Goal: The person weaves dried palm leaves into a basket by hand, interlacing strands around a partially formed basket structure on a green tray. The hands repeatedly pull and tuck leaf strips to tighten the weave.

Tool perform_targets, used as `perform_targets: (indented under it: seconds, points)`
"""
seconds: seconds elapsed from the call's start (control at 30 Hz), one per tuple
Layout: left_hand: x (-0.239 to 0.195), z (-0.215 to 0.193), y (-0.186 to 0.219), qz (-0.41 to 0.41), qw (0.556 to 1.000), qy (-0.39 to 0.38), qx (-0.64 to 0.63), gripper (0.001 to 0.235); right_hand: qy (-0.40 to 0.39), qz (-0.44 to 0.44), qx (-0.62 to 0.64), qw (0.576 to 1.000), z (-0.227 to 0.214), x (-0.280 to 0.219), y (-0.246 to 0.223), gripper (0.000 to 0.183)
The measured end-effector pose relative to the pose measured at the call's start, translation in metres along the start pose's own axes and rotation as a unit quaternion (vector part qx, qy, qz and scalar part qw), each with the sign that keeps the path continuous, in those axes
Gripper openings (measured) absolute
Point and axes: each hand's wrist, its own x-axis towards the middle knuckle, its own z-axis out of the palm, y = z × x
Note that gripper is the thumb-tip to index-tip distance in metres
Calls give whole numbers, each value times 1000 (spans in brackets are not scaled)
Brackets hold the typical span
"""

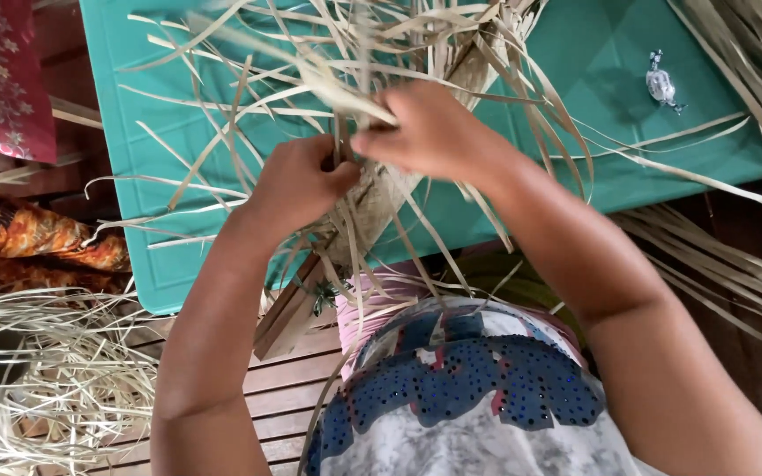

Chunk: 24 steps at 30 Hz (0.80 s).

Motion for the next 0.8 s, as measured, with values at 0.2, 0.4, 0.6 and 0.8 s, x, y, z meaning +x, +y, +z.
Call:
perform_targets:
  seconds: [0.2, 0.4, 0.6, 0.8]
  points:
    - [-7, -19, 21, 51, 988, -27, -146, 37, 32, -85, 37, 995, 45, -21, 36, 27]
    - [13, 2, 0, 88, 995, 8, -48, 46, 182, -175, 216, 943, 15, -64, 17, 22]
    - [14, -5, 7, 116, 993, 23, 14, 49, 154, -88, 280, 943, 35, -55, 53, 5]
    - [15, 0, 3, 138, 988, 11, -69, 55, 61, 68, 12, 996, 59, -51, 51, 36]
